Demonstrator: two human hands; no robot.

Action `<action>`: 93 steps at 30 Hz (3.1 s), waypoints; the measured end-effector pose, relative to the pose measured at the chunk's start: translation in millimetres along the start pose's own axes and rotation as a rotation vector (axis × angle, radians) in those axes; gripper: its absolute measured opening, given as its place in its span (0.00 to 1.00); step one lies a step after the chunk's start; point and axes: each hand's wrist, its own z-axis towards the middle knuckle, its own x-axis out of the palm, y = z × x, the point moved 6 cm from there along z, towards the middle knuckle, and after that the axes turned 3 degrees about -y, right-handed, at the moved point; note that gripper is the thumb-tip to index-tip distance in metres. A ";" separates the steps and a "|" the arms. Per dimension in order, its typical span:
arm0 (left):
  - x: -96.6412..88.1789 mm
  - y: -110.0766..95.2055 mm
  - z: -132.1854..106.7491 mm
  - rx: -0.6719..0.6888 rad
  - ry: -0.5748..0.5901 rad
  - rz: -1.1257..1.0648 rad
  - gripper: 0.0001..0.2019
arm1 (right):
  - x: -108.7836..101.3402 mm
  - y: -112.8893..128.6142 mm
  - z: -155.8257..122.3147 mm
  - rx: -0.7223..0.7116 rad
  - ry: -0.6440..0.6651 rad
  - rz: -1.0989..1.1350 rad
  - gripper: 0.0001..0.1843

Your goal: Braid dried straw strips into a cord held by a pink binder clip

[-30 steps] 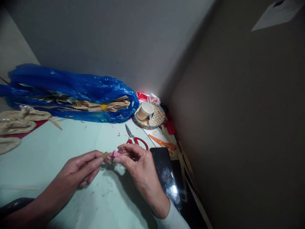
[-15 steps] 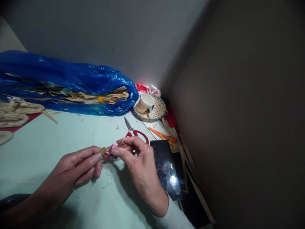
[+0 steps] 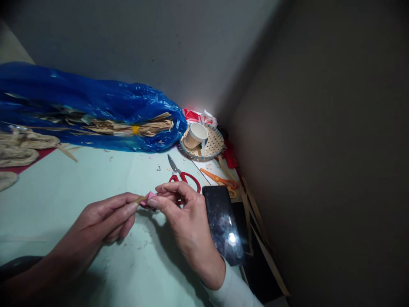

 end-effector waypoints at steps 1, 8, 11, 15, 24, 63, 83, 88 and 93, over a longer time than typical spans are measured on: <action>0.0 0.2 0.0 0.003 -0.003 0.007 0.16 | 0.5 0.3 -0.1 -0.004 0.003 0.001 0.14; -1.5 -0.2 -0.5 0.015 -0.047 0.035 0.15 | 2.4 -0.1 -1.3 0.004 0.000 0.019 0.15; -2.6 -1.7 0.1 0.033 -0.061 0.047 0.14 | 2.9 -1.5 -1.5 0.022 0.005 0.029 0.17; -4.2 -6.6 -0.2 0.082 -0.100 0.076 0.13 | 3.2 -3.3 -1.2 0.041 0.006 0.040 0.18; 1.1 -2.9 -3.4 0.070 -0.101 0.110 0.13 | 5.1 -3.7 -3.1 0.000 0.025 0.026 0.13; 11.0 8.2 56.3 -0.075 0.000 -0.264 0.17 | 25.5 0.0 89.4 -0.309 0.066 -0.719 0.06; 15.6 16.9 60.0 -0.059 0.016 -0.223 0.12 | 28.9 3.0 83.2 -0.405 0.070 -0.814 0.08; 15.3 12.9 57.6 -0.066 0.018 -0.225 0.12 | 32.0 3.2 85.3 -0.407 0.083 -0.870 0.09; 15.4 10.1 53.6 -0.082 0.037 -0.222 0.14 | 34.8 -4.1 83.8 -0.383 0.090 -0.940 0.11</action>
